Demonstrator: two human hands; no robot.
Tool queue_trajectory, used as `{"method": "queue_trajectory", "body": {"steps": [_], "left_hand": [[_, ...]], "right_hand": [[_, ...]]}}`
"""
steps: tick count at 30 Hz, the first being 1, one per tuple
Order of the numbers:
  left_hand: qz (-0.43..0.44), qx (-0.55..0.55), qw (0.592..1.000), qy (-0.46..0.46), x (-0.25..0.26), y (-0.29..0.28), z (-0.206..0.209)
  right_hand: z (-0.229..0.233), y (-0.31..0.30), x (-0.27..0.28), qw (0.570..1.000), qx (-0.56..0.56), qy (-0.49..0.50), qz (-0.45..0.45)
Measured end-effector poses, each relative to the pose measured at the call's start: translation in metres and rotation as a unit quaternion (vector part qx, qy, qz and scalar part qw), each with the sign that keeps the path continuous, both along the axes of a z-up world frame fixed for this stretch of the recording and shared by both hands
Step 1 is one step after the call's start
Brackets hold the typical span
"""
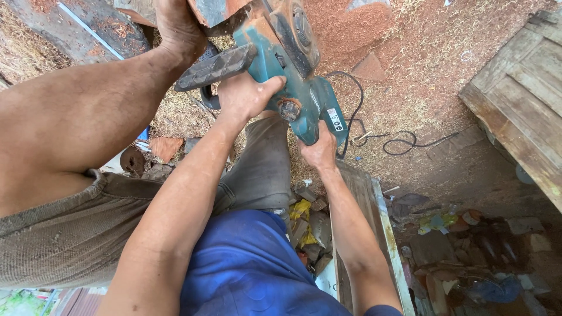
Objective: Cutting and measuring wood pieces using a hand-held chainsaw and a metal ruler.
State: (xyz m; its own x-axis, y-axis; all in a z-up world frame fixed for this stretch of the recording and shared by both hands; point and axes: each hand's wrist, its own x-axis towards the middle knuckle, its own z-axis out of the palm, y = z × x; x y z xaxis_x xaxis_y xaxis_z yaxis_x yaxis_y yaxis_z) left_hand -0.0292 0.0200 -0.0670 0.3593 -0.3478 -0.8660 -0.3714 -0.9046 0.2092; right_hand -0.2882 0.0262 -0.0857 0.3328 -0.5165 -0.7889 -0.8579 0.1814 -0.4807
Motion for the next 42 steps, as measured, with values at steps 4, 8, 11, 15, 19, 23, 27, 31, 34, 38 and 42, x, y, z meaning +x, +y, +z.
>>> {"method": "queue_trajectory", "body": {"steps": [4,8,11,15,19,23,27,31,34,38,42], "left_hand": [[0.003,-0.023,0.999,-0.022,-0.005,0.004,-0.006],[-0.011,-0.031,0.999,-0.030,-0.007,0.007,-0.010],[-0.004,-0.031,0.999,-0.033,-0.006,0.002,-0.006],[0.009,-0.014,1.000,-0.008,-0.003,-0.004,0.001],[0.009,-0.034,0.999,-0.031,-0.003,0.000,-0.010],[0.016,-0.024,0.999,-0.023,0.001,-0.009,-0.006],[0.021,0.053,0.998,0.008,0.009,-0.031,0.010],[-0.014,0.017,0.999,0.027,-0.007,-0.036,0.023],[-0.044,0.039,0.997,0.047,-0.026,-0.048,0.041],[-0.145,-0.060,0.986,0.062,-0.069,-0.044,0.065],[-0.045,-0.195,0.974,0.103,-0.116,-0.007,0.102]], "right_hand": [[-0.020,0.007,-0.010,1.000,-0.006,-0.017,0.001],[-0.025,0.008,-0.010,1.000,-0.003,-0.016,-0.008],[-0.028,0.010,-0.011,1.000,-0.001,-0.011,-0.007],[-0.026,0.011,-0.011,1.000,-0.022,-0.015,0.000],[-0.036,0.015,-0.017,0.999,-0.030,-0.025,0.005],[-0.023,0.012,-0.009,0.999,-0.034,-0.005,0.002],[-0.007,0.017,0.000,0.999,-0.024,0.035,-0.032],[0.011,0.029,-0.005,0.997,-0.046,0.021,-0.059],[0.048,0.040,-0.008,0.954,-0.289,0.082,0.000],[0.080,0.036,0.008,0.861,0.186,-0.260,-0.396],[0.055,0.012,0.030,0.719,0.221,-0.407,-0.518]]}}
